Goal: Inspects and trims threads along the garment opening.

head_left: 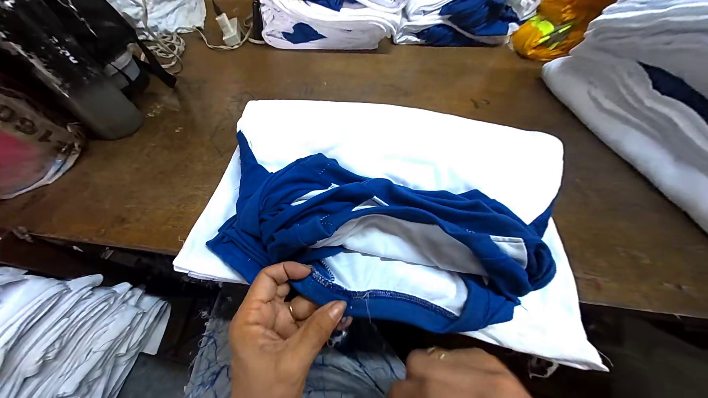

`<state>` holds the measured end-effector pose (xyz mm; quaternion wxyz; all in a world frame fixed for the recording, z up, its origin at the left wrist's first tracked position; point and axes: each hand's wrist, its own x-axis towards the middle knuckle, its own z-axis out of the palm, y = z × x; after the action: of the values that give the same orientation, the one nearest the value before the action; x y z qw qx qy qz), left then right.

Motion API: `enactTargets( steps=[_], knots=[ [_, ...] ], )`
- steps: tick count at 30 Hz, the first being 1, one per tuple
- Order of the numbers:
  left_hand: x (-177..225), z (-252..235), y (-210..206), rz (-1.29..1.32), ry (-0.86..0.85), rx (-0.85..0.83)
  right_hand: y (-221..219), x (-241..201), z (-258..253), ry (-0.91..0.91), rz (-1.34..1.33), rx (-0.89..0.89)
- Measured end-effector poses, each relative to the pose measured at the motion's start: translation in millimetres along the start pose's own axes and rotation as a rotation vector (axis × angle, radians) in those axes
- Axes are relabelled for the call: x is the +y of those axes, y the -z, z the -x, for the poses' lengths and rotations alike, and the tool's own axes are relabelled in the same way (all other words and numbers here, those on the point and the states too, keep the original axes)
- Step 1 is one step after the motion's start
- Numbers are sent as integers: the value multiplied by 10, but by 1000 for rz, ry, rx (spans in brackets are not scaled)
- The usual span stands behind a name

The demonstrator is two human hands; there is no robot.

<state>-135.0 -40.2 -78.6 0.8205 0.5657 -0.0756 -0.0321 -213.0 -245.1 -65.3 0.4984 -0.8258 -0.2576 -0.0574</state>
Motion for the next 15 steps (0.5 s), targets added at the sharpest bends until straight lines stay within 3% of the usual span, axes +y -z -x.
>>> enactTargets(
  steps=[5, 8, 15],
  knots=[
    [-41, 28, 31, -35, -51, -95, -82, 56, -154, -265, -45, 439],
    [-56, 32, 57, -41, -91, -138, -256, 136, -277, -278, -54, 473],
    [-66, 9, 77, -52, -105, -178, -339, 177, -301, -92, 29, 478]
  ],
)
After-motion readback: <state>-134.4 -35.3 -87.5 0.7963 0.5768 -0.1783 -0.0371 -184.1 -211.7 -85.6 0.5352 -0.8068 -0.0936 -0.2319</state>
